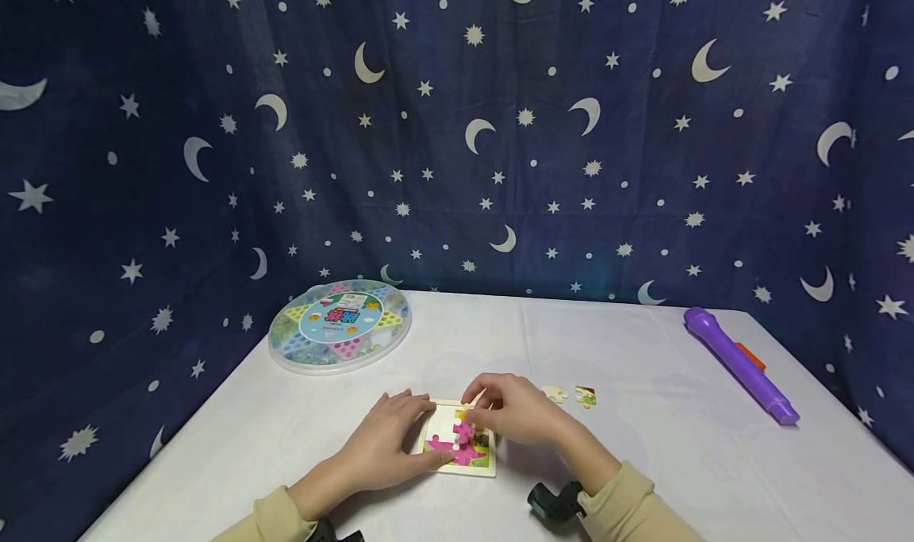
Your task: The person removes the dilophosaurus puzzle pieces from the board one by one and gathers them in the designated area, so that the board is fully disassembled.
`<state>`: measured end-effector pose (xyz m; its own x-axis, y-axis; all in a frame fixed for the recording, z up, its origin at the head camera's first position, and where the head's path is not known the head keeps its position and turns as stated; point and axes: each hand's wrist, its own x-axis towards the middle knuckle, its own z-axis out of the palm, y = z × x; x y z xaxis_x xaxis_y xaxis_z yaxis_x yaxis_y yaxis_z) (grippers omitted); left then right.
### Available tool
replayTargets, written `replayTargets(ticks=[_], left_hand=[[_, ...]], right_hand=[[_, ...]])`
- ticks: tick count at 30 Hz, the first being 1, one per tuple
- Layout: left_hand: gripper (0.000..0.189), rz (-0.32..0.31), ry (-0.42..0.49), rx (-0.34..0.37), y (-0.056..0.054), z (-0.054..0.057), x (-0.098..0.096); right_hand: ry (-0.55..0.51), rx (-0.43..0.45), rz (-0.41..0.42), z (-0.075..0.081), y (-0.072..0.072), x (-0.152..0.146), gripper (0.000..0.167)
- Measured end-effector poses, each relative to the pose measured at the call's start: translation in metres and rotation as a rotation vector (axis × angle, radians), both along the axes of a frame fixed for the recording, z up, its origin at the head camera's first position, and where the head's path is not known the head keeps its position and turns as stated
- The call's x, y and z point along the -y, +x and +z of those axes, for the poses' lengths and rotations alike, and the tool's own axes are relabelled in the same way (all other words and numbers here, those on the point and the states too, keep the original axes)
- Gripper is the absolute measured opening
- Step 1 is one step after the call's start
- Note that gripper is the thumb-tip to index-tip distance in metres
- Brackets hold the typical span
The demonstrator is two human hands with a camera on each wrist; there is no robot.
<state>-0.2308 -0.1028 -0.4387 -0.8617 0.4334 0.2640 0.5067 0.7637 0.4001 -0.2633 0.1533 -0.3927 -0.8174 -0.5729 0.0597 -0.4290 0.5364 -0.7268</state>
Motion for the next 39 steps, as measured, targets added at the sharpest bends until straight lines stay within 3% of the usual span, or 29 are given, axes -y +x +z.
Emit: replayTargets(ticks=[10,19,30,39], left_hand=[[0.080,0.004,-0.001,0.016,0.000,0.001,0.000],[0.080,0.007,0.001,0.021,-0.001,-0.002,0.000],[0.079,0.004,0.002,0.019,0.001,0.000,-0.001],[0.079,0.003,-0.003,0.019,0.001,0.000,-0.001]], right_hand=[[0.006,0.128,-0.006,0.013,-0.008,-0.023,0.017],[0.024,0.183,0.023,0.014,-0.014,-0.041,0.015],[0.081,0.184,0.072,0.021,-0.014,-0.060,0.012],[0.111,0.194,0.047,0.019,-0.018,-0.074,0.013]])
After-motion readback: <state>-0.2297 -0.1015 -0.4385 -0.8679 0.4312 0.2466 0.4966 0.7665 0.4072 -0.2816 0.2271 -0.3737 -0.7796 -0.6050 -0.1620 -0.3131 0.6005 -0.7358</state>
